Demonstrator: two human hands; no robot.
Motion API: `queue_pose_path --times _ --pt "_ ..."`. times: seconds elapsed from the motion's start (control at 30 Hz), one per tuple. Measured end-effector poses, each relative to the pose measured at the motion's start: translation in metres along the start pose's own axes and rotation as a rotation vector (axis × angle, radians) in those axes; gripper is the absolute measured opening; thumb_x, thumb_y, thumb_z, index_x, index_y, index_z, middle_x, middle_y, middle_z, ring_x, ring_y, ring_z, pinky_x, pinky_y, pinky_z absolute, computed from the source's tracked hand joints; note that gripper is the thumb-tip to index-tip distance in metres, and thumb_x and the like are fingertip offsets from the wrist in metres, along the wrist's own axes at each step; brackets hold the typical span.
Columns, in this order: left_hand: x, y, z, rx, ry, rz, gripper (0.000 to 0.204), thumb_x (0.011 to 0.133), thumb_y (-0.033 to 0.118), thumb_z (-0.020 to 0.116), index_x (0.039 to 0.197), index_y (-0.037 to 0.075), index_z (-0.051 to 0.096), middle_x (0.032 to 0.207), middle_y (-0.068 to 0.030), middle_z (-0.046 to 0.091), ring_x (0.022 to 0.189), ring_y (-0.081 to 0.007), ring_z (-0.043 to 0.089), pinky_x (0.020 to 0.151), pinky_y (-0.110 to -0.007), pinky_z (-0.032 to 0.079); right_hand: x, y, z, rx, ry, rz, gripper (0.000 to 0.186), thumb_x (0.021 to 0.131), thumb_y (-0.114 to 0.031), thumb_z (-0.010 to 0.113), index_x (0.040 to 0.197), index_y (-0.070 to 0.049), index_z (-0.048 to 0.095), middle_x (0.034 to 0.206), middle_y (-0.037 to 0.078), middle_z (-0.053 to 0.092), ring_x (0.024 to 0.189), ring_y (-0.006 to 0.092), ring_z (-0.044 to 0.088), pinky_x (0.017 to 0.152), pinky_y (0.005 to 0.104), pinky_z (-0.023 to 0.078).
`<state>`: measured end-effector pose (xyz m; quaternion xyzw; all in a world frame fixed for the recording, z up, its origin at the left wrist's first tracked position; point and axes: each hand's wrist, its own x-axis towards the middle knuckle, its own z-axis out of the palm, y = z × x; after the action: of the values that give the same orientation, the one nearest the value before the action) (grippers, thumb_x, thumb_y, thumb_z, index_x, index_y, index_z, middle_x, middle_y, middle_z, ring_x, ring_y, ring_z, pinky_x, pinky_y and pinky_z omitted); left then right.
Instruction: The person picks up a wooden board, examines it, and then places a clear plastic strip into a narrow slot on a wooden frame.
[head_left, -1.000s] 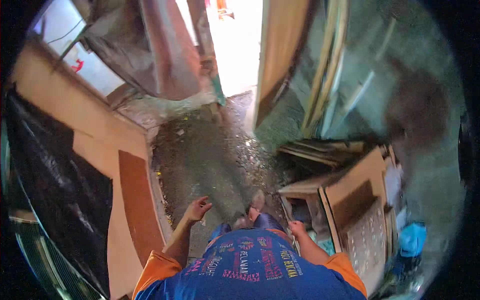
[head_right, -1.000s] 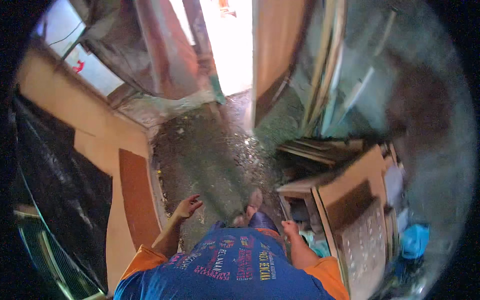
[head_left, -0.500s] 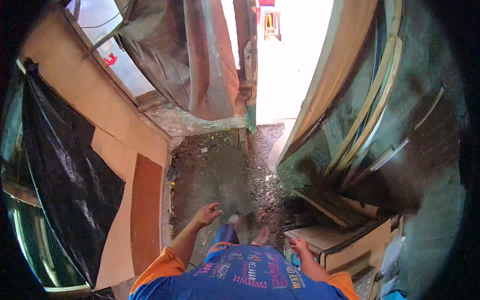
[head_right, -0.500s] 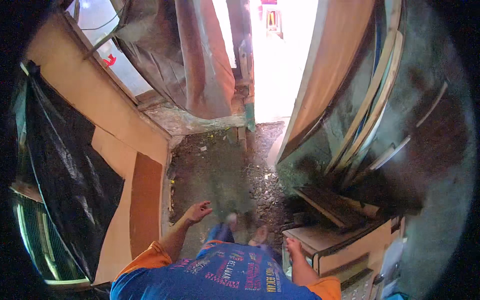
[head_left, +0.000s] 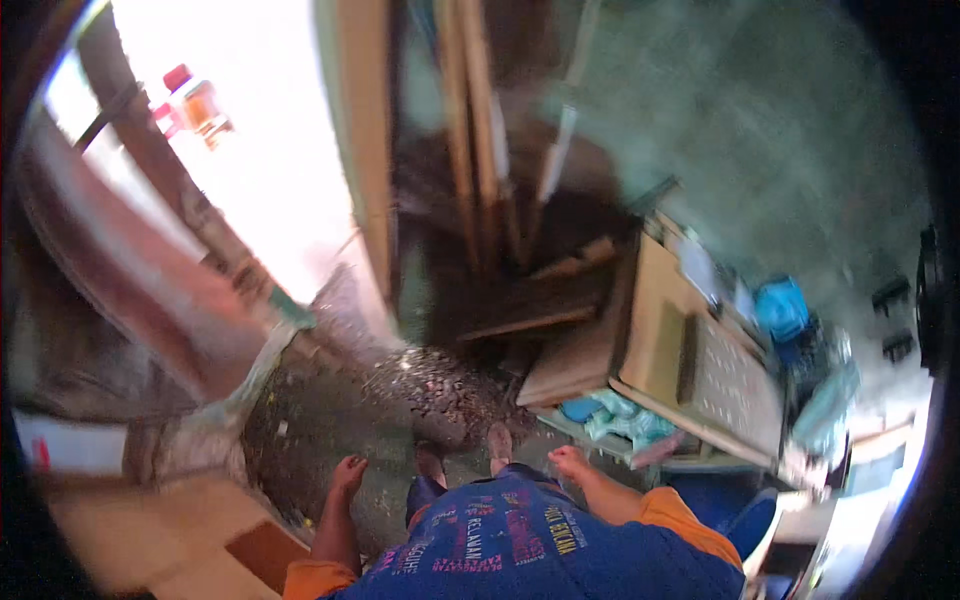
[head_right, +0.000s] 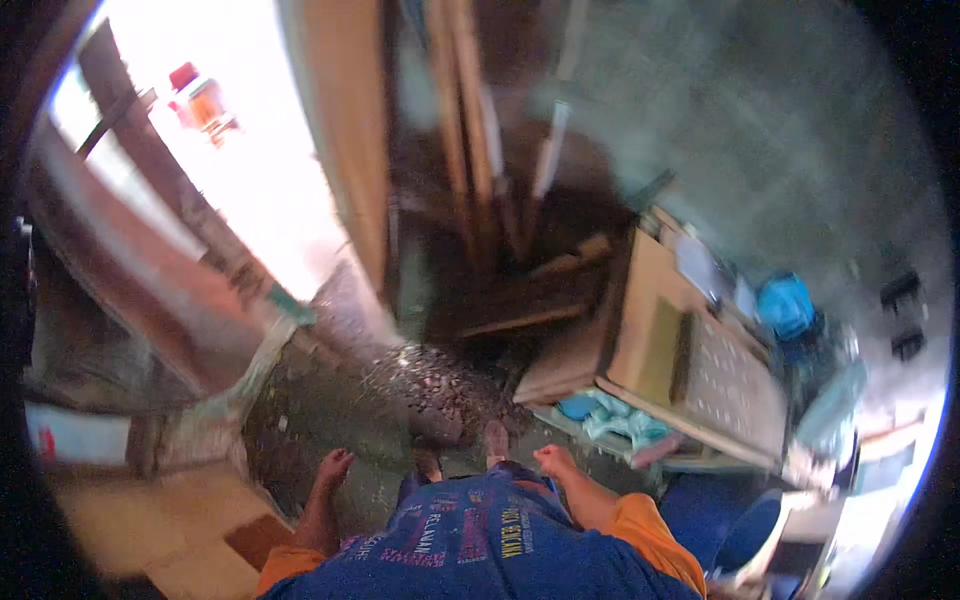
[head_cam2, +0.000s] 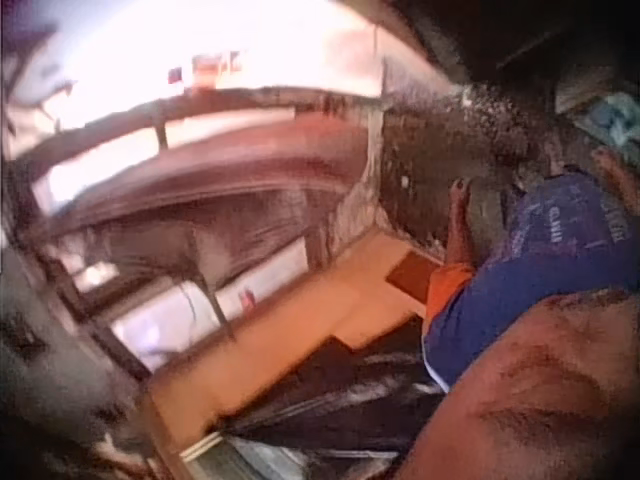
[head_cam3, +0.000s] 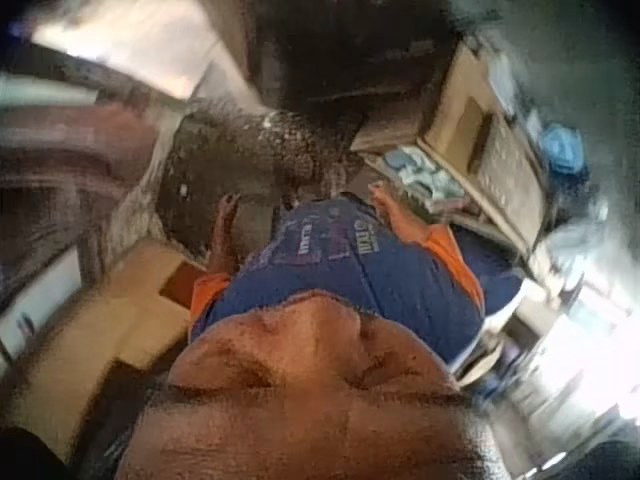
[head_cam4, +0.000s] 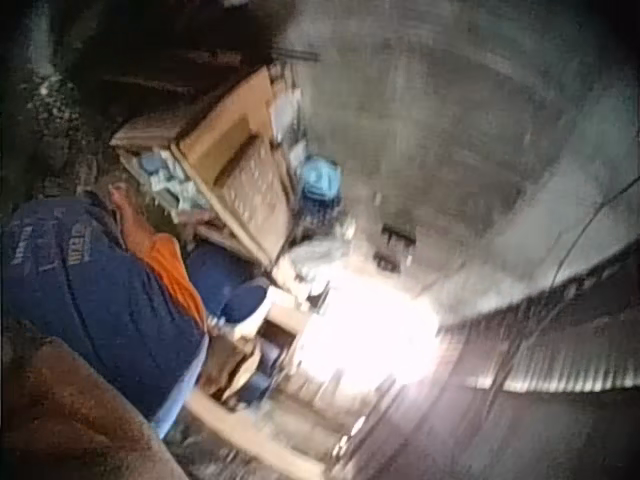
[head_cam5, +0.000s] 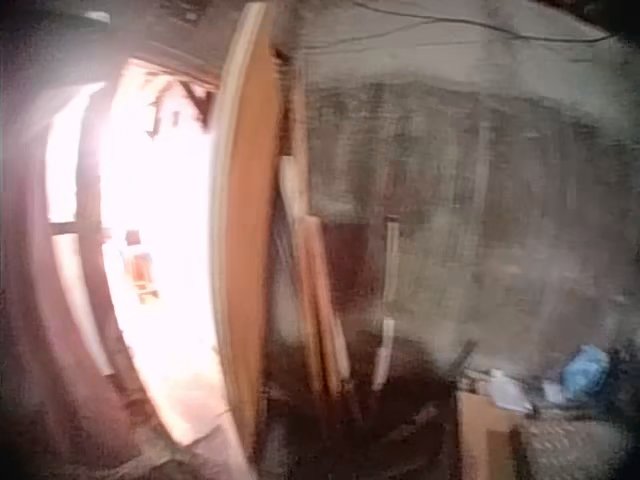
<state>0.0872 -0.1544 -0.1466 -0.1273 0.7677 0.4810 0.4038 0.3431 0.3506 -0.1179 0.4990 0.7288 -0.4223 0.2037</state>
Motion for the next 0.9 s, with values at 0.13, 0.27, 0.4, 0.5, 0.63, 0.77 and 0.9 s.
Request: queue_pose_path --times 0.13,0.27,0.4,0.5,0.63,0.77,0.9 --pt "0.059 0.002 0.001 -0.255 -0.128 0.031 0.051 0.085 0.027 0.072 0.124 -0.002 0.055 0.109 -0.01 0.064 0.095 -0.0182 0.062 0.082 -0.032 0.049 -0.051 0.007 0.005 0.096 0.043 0.126 0.034 0.084 -0.038 0.068 0.097 -0.008 0.068 0.08 0.007 0.065 0.068 0.0191 0.059 0.059 0.035 0.045" --pt "0.058 0.072 0.049 0.126 -0.155 0.062 0.045 0.087 0.031 0.07 0.121 0.006 0.057 0.097 -0.0038 0.063 0.073 -0.0139 0.057 0.055 -0.027 0.045 -0.073 0.084 0.023 0.214 0.124 0.173 0.037 0.082 -0.044 0.066 0.097 -0.01 0.07 0.085 0.009 0.07 0.079 0.0248 0.067 0.069 0.0391 0.052" --pt "0.083 0.083 0.058 0.117 -0.287 0.102 0.044 0.089 0.034 0.066 0.122 0.008 0.056 0.095 -0.0022 0.062 0.07 -0.0131 0.056 0.054 -0.026 0.044 -0.051 0.115 0.039 0.248 0.099 0.144 0.038 0.083 -0.045 0.064 0.095 -0.009 0.07 0.085 0.008 0.07 0.079 0.0224 0.065 0.072 0.0366 0.05" --pt "0.058 0.098 0.085 0.218 -0.311 0.072 0.044 0.086 0.031 0.068 0.121 0.007 0.057 0.096 -0.0026 0.064 0.072 -0.0128 0.058 0.061 -0.028 0.046 -0.055 0.124 0.042 0.304 -0.057 0.195 0.038 0.088 -0.042 0.06 0.099 -0.007 0.069 0.09 0.009 0.07 0.083 0.0224 0.065 0.075 0.0368 0.049" --pt "0.017 0.118 0.092 -0.005 -0.402 -0.044 0.039 0.083 0.027 0.071 0.116 0.01 0.059 0.093 -0.0018 0.065 0.071 -0.013 0.059 0.066 -0.031 0.049 -0.068 0.12 0.024 0.628 -0.028 0.332 0.036 0.091 -0.039 0.056 0.101 -0.006 0.068 0.093 0.01 0.069 0.085 0.0229 0.064 0.078 0.0377 0.048" --pt "-0.006 0.117 0.097 0.17 -0.402 -0.176 0.034 0.085 0.031 0.068 0.114 0.016 0.059 0.089 0.0004 0.062 0.066 -0.0159 0.058 0.062 -0.033 0.047 -0.033 0.184 0.028 0.605 0.082 0.194 0.022 0.089 -0.029 0.064 0.091 -0.007 0.063 0.073 0.002 0.058 0.061 0.0133 0.054 0.05 0.0294 0.043" --pt "-0.003 0.093 0.147 0.147 -0.532 -0.319 0.023 0.09 0.029 0.06 0.111 0.019 0.059 0.087 0.0014 0.061 0.068 -0.0192 0.059 0.058 -0.036 0.048 0.023 0.353 0.046 0.318 0.104 0.026 0.016 0.09 -0.025 0.057 0.09 -0.01 0.064 0.075 0.001 0.059 0.068 0.0166 0.06 0.056 0.0308 0.048"
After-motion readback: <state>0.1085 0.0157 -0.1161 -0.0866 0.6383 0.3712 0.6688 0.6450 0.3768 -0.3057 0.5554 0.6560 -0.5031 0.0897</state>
